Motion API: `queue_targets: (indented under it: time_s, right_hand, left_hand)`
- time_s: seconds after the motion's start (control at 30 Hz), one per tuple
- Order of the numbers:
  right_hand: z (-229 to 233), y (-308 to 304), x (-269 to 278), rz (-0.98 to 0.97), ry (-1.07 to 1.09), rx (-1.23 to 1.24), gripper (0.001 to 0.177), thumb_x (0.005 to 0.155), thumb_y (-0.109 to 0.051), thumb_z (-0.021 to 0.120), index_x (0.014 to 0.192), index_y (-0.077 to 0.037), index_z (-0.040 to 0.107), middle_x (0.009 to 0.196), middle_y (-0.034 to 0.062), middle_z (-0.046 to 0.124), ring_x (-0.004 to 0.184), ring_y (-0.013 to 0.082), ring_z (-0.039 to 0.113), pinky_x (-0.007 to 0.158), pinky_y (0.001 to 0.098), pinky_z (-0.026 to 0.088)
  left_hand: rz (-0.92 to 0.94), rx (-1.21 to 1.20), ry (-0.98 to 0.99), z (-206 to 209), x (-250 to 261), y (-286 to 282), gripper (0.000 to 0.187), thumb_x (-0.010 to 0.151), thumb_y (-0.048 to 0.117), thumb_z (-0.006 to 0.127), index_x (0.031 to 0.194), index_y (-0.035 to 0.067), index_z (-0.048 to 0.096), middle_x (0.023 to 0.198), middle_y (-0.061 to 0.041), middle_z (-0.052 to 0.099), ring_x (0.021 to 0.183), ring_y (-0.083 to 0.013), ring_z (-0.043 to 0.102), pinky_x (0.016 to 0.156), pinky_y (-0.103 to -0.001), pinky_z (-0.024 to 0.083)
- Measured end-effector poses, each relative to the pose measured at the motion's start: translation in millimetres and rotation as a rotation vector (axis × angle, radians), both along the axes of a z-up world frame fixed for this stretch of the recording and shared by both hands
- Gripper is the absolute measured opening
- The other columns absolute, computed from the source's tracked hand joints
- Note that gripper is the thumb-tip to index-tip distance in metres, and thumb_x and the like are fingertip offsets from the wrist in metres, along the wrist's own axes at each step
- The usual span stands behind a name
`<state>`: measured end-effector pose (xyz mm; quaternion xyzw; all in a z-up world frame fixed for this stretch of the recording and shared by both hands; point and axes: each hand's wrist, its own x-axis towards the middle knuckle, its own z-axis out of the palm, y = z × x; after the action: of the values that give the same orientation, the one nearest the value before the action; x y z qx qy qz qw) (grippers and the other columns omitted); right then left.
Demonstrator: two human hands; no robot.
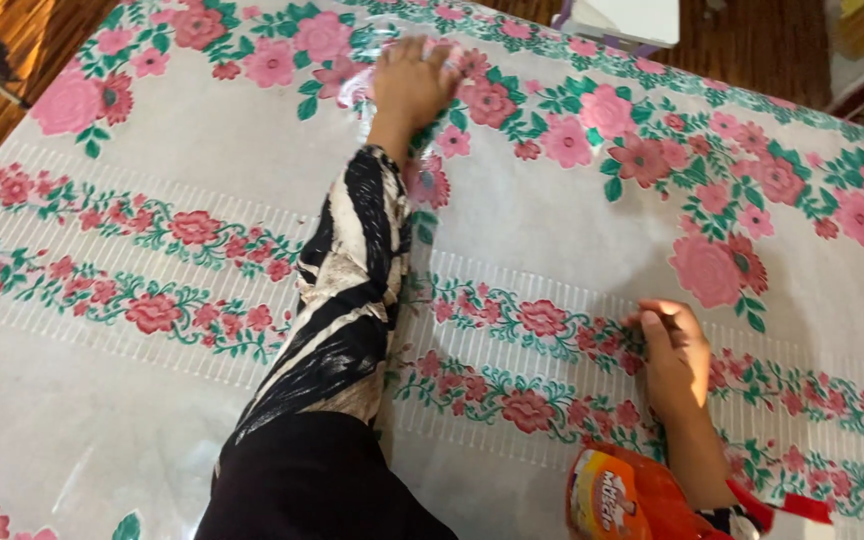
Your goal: Cleaning a floral tablecloth with a spray bottle and a cloth.
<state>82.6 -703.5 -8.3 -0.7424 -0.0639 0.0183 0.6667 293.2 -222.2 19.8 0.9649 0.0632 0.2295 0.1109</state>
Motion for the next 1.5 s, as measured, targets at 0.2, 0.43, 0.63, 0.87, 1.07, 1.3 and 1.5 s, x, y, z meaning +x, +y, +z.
queue_targets:
  time_s: [0.2, 0.43, 0.63, 0.87, 1.07, 1.3, 1.5]
  right_hand:
    - [-5, -4, -1, 0.019, -0.051, 0.026, 0.017, 0.108, -0.007, 0.055, 0.123, -0.001, 0.061, 0.105, 0.0077, 0.069, 0.098, 0.0148, 0.066, 0.089, 0.0279, 0.052]
    - [-3, -2, -2, 0.027, -0.077, 0.046, 0.017, 0.110, -0.006, 0.054, 0.124, 0.000, 0.061, 0.106, 0.0088, 0.068, 0.099, 0.0158, 0.067, 0.093, 0.0293, 0.053]
    - [-5, -2, 2, 0.006, -0.080, 0.014, 0.016, 0.109, -0.007, 0.055, 0.123, -0.001, 0.061, 0.104, 0.0075, 0.068, 0.098, 0.0147, 0.066, 0.091, 0.0280, 0.052]
    - [1, 6, 2, -0.036, -0.030, 0.010, 0.015, 0.108, -0.009, 0.056, 0.121, -0.003, 0.062, 0.101, 0.0057, 0.069, 0.092, 0.0133, 0.065, 0.082, 0.0279, 0.051]
    - [2, 8, 2, 0.024, -0.102, 0.014, 0.015, 0.109, -0.007, 0.056, 0.121, -0.002, 0.062, 0.101, 0.0049, 0.068, 0.094, 0.0133, 0.065, 0.089, 0.0281, 0.052]
    - [2, 6, 4, 0.075, -0.169, 0.026, 0.015, 0.108, -0.005, 0.056, 0.122, -0.001, 0.061, 0.100, 0.0049, 0.067, 0.095, 0.0135, 0.064, 0.093, 0.0287, 0.052]
    - [3, 8, 2, 0.100, -0.189, 0.031, 0.016, 0.109, -0.005, 0.056, 0.123, 0.000, 0.062, 0.101, 0.0052, 0.068, 0.096, 0.0135, 0.064, 0.094, 0.0284, 0.051]
  left_hand:
    - [0.186, -0.033, 0.075, 10, -44, 93, 0.053, 0.103, 0.052, 0.043, 0.144, 0.022, 0.056, 0.152, -0.015, 0.049, 0.142, -0.0340, 0.041, 0.115, -0.059, 0.027]
    - [0.418, 0.011, 0.035, -2, -96, 187, 0.052, 0.109, 0.048, 0.036, 0.148, 0.018, 0.053, 0.153, -0.015, 0.048, 0.144, -0.0354, 0.038, 0.112, -0.062, 0.028]
    - [0.709, -0.015, -0.132, -20, -112, 212, 0.051, 0.101, 0.047, 0.056, 0.141, 0.016, 0.058, 0.150, -0.019, 0.049, 0.140, -0.0383, 0.038, 0.109, -0.061, 0.030]
    - [0.813, -0.033, -0.121, -22, -105, 171, 0.056, 0.095, 0.047, 0.060, 0.140, 0.013, 0.058, 0.148, -0.021, 0.049, 0.139, -0.0411, 0.038, 0.109, -0.060, 0.031]
    - [0.687, -0.056, -0.058, -16, -112, 106, 0.052, 0.100, 0.047, 0.046, 0.144, 0.019, 0.054, 0.153, -0.021, 0.043, 0.144, -0.0406, 0.032, 0.111, -0.062, 0.027]
    - [0.453, -0.070, 0.220, 11, -136, 11, 0.054, 0.108, 0.045, 0.031, 0.155, 0.019, 0.041, 0.163, -0.018, 0.032, 0.152, -0.0399, 0.025, 0.121, -0.059, 0.023]
    - [0.232, 0.043, 0.226, 11, -160, -51, 0.055, 0.109, 0.043, 0.027, 0.155, 0.016, 0.038, 0.160, -0.019, 0.035, 0.149, -0.0422, 0.027, 0.119, -0.056, 0.024]
